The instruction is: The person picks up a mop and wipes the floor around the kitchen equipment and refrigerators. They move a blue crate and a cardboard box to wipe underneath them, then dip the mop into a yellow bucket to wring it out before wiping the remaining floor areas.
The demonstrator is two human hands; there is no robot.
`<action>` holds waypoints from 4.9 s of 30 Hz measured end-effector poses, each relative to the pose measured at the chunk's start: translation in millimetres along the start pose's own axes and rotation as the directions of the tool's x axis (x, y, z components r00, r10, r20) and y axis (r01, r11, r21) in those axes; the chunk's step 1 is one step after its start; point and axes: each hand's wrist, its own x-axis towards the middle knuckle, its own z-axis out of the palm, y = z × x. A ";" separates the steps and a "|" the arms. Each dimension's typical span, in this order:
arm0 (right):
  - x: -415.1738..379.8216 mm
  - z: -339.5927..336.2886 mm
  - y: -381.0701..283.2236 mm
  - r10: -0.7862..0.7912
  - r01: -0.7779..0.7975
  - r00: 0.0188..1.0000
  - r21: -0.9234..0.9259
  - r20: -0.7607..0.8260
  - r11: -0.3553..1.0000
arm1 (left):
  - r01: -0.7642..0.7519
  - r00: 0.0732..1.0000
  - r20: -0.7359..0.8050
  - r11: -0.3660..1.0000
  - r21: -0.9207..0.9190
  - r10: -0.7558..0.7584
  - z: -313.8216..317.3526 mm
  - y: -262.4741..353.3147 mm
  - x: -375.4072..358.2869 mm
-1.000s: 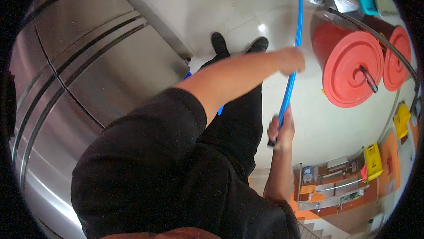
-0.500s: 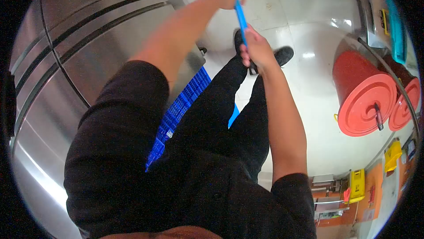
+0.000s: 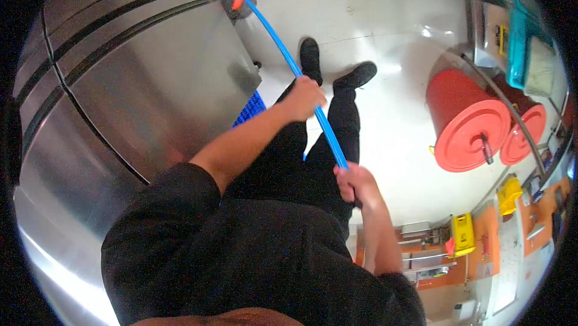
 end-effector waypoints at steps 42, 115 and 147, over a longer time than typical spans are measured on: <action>-95.4 -138.4 -24.7 -0.051 0.021 0.996 0.355 0.075 0.935 | 0.067 0.969 -0.232 0.995 -0.079 -0.084 75.9 112.3 104.0; -289.3 -285.3 133.3 -0.418 0.479 0.874 0.586 -0.247 0.653 | -0.524 0.823 -0.412 0.804 -0.282 0.391 144.0 427.1 267.7; -102.6 -217.9 192.3 0.127 -0.115 0.990 0.157 -0.066 0.981 | 0.138 0.804 -0.544 0.964 -0.226 -0.242 253.1 237.7 -52.7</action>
